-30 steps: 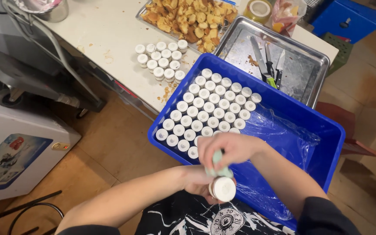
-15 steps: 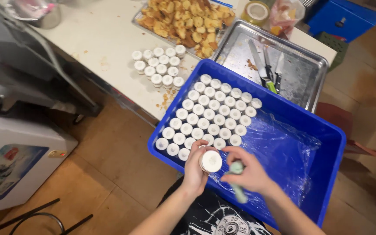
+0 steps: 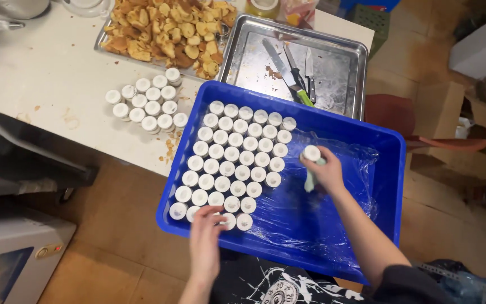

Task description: Cleaning small white containers with a cloth and placing them in a bin.

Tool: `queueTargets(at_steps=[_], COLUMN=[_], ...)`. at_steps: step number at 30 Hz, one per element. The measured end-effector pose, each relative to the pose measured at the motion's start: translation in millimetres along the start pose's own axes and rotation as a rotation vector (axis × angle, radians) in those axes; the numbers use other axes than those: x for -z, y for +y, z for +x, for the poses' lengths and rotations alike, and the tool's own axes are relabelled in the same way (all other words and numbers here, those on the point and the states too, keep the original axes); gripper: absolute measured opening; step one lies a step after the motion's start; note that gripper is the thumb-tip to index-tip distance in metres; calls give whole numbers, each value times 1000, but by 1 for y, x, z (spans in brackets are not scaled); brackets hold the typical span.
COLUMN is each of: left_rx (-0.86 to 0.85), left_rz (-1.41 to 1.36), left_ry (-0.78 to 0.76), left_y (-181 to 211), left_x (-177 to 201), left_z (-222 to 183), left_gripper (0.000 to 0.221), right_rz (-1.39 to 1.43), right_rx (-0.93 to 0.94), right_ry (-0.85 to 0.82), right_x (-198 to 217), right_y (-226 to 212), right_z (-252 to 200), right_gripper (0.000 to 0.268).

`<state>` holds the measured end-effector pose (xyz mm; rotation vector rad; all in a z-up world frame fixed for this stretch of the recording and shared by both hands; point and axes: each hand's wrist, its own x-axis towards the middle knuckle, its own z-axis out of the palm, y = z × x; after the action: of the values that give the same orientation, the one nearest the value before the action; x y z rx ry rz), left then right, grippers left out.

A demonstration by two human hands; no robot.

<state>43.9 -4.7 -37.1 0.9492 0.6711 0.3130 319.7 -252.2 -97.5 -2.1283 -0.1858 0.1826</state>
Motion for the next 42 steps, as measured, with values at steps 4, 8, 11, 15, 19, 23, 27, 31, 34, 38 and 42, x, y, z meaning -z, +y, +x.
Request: queueTargets(at_steps=[4,8,11,15,19,23,27,31,34,38,42], left_rx=[-28,-37,-32,-16,9,16,22,13,-8,-47,-47], left_rz=[-28,-10,-4,6,27,47,72,71,76,66,42], left_ry=[177,247,277,287,283,290,308,297,297,306,337], left_y=[7,0,-4,-8,-6,2,0,-1,-4,-10,-19], left_x=[39,63,69,71,68,63,65,68,72,84,95], left_z=[5,9,10,16,19,21,22,21,18,14,19], left_gripper=[22,22,22,21,20,20,20,19,18,17,17], right_rz=[-120,-167,-184,-187,-309,-361,-487,-885,-963,-1067,-920], right_rx=[40,-23,-14,-14,-25,-107,186,306,292,-15,112], right_ry=[69,135,165,141,120,119,-52,-408,-472,-499,-575], right_x=[-15,-29,-37,-42,-38,-15,9,14,23,50,48], right_y=[40,42,41,37,38,4,-38,-62,-43,-61,-31], right_z=[51,82,94,97,98,83,89,114,131,94,73], right_gripper=[56,56,58,60,82,83,78,75,60,43,60])
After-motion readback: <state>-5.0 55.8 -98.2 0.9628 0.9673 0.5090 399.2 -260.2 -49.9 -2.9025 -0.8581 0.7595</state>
